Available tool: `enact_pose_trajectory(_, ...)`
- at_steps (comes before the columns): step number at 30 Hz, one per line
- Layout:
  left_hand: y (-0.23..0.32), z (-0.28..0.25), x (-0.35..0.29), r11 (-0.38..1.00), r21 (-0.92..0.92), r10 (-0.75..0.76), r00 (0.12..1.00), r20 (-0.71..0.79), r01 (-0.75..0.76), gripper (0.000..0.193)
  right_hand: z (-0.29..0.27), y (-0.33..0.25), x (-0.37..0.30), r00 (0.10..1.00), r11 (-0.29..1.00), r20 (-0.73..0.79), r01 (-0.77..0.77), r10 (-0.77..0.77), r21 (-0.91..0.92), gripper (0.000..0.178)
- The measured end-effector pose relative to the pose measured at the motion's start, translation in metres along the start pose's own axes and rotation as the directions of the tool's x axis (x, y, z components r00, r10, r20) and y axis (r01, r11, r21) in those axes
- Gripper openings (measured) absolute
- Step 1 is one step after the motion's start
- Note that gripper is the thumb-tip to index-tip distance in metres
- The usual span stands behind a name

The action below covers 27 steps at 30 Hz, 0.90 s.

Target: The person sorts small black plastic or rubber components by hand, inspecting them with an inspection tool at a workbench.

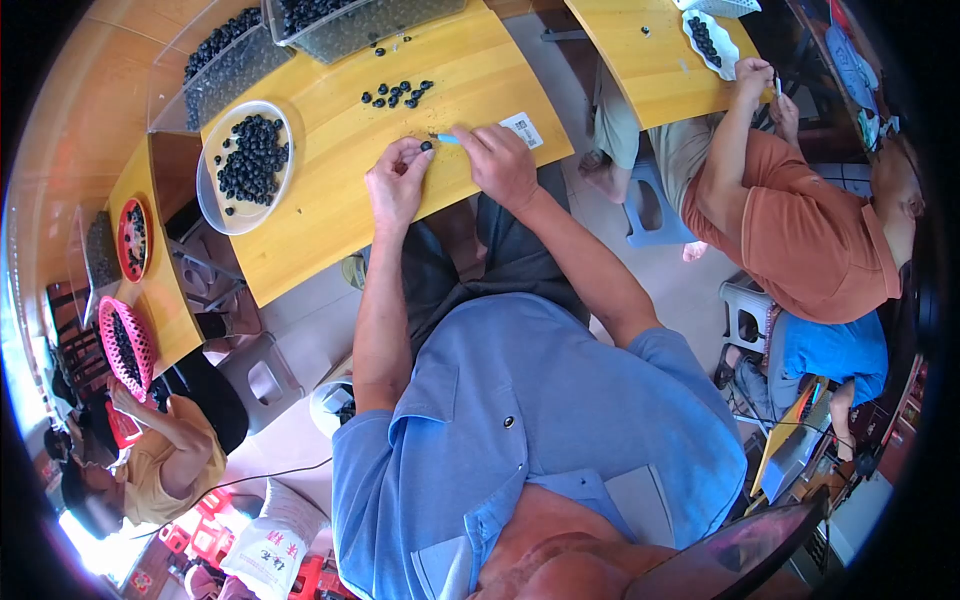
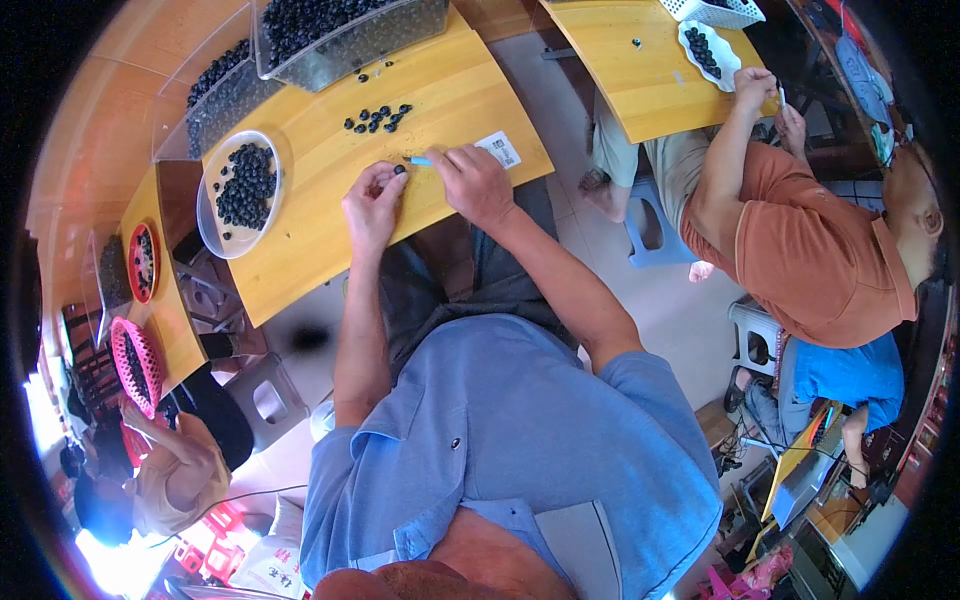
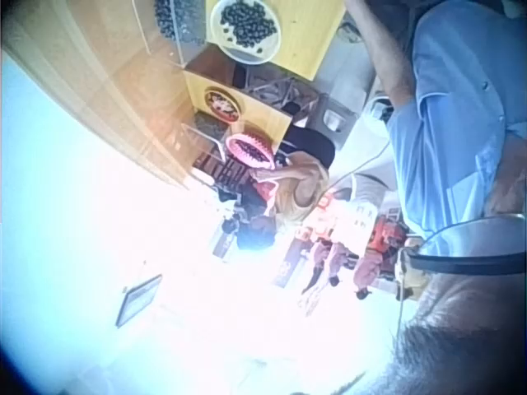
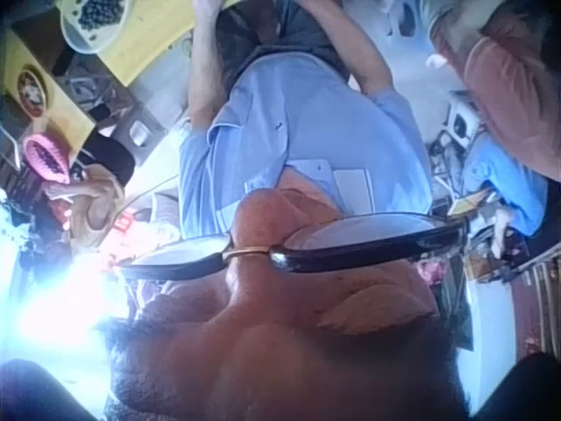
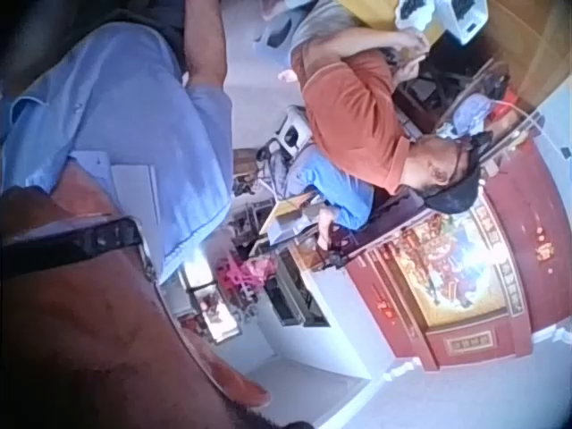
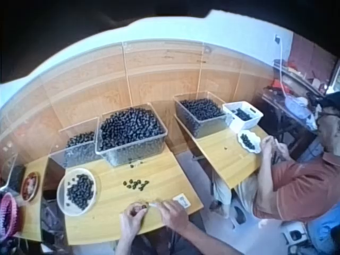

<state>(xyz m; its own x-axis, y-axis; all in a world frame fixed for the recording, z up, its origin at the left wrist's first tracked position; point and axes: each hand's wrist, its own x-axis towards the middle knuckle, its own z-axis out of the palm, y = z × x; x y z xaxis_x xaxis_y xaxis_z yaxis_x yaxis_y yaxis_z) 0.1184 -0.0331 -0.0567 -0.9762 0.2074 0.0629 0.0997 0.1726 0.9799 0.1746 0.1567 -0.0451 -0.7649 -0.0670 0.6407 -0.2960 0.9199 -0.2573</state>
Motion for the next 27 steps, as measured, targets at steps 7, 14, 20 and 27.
enact_pose_trajectory(7, -0.001, -0.002, -0.001, 0.956, -0.275, -0.111, 0.994, -0.021, 0.101, 0.022, -0.002, 0.0, -0.001, 1.0, 1.0, -0.008, 0.014, -0.014, -0.011, 0.035)
enact_pose_trajectory(14, 0.003, 0.002, -0.001, 0.998, 0.019, -0.055, 0.998, -0.011, 0.055, 0.02, -0.004, 0.0, -0.002, 0.997, 0.998, -0.036, 0.064, -0.063, 0.016, 0.033)
enact_pose_trajectory(20, 0.008, 0.003, 0.0, 0.995, 0.072, -0.062, 0.998, 0.005, 0.062, 0.02, -0.005, 0.001, -0.002, 0.998, 0.998, -0.029, 0.059, -0.058, 0.021, 0.033)
enact_pose_trajectory(27, 0.0, 0.002, -0.001, 0.991, -0.115, -0.071, 0.997, 0.034, 0.074, 0.02, -0.001, 0.001, -0.001, 1.0, 1.0, -0.025, 0.009, -0.009, 0.024, 0.033)
